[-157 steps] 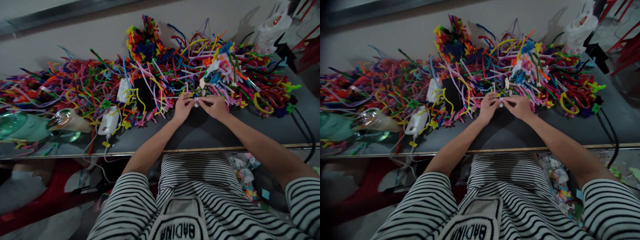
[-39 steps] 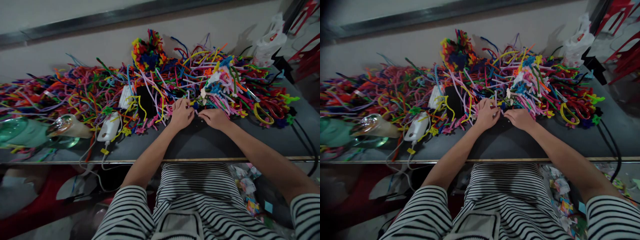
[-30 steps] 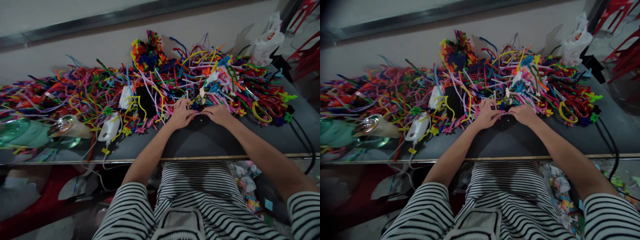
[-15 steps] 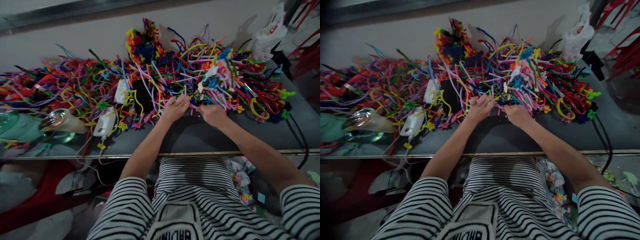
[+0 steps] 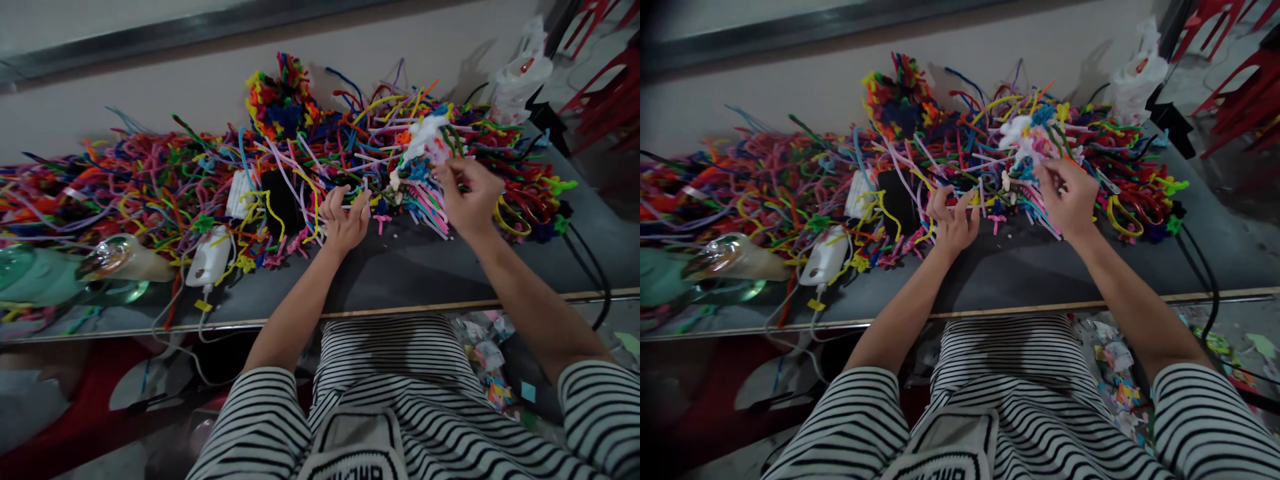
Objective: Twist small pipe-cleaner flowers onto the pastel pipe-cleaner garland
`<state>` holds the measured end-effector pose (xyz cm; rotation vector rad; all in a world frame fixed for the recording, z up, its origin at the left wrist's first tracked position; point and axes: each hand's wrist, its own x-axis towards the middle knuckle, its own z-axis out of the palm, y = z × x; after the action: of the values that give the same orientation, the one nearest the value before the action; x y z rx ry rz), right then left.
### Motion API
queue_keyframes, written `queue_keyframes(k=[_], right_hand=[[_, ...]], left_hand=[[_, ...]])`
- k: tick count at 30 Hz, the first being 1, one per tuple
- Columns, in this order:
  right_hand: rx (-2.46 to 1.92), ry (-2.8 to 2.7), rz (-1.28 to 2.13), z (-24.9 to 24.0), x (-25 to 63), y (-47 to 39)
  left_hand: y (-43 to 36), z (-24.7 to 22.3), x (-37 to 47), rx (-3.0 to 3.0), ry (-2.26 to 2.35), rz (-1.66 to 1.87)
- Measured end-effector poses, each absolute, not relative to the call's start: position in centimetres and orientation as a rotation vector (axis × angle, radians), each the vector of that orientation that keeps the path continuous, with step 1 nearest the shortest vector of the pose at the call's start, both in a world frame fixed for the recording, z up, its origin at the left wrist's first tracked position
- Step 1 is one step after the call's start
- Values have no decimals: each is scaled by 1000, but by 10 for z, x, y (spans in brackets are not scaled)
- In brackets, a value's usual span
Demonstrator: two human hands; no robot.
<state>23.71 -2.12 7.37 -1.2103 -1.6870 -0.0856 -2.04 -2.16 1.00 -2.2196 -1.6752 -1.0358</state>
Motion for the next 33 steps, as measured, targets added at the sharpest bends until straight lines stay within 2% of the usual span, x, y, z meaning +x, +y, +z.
queue_keyframes(k=[5,8,12,21,24,30,33], right_hand=[[-1315,-1648,-329,88,264,11],[-1289,-1622,-233,81,272,23],[-1191,-1556,-37,72,278,31],[-1272,-1469,18,55,281,39],[-1349,-1494,-88,55,281,31],[-1390,-1650,-536,62,278,9],[-1399,-1822,-467,62,277,3]], left_hand=[[-20,6,-15,-2316,-1508,-1088],[-20,6,-14,-2322,-1438,-1132],[-21,10,-14,-2350,-1532,-1021],[-17,7,-15,-2312,-1440,-1008],[-17,6,-15,-2302,-1384,-1031],[-16,5,-16,-2314,-1383,-1085],[-15,4,-20,-2357,-1373,-1091]])
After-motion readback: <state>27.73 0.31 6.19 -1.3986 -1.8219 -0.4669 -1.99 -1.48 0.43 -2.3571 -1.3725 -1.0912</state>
